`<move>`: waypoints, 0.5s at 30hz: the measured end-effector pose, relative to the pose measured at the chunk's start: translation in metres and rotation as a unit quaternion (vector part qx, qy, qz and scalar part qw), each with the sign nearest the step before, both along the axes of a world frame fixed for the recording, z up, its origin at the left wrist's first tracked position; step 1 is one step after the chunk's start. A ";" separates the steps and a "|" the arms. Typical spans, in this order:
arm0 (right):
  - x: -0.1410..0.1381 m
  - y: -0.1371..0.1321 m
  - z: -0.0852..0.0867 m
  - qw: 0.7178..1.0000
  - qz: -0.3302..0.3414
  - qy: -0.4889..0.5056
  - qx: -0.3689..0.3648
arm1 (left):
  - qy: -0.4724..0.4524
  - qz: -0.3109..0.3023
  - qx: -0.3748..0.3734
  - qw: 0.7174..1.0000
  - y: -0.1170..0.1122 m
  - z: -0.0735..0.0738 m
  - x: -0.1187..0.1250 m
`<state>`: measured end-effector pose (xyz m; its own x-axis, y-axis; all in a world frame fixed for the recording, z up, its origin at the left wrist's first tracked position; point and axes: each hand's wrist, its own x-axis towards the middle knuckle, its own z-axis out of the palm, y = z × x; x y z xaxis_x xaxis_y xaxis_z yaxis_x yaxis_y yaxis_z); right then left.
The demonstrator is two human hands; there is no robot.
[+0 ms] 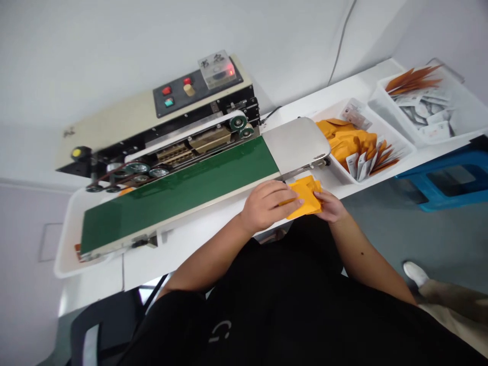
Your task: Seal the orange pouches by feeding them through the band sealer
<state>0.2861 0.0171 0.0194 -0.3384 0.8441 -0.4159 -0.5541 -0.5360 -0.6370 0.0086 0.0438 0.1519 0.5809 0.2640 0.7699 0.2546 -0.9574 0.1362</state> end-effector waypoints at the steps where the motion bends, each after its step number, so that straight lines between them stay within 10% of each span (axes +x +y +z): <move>1: 0.002 0.002 -0.006 1.000 0.009 0.003 -0.003 | -0.006 0.008 0.008 1.000 0.002 0.001 -0.001; 15: 0.008 0.023 -0.025 0.997 0.058 0.034 -0.034 | 0.146 0.289 -0.143 0.935 0.093 0.011 -0.036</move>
<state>0.2944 0.0405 -0.0055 -0.4606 0.7689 -0.4434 -0.5269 -0.6389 -0.5606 -0.0278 0.1365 0.1630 0.4517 0.7702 0.4504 0.7852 -0.5828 0.2092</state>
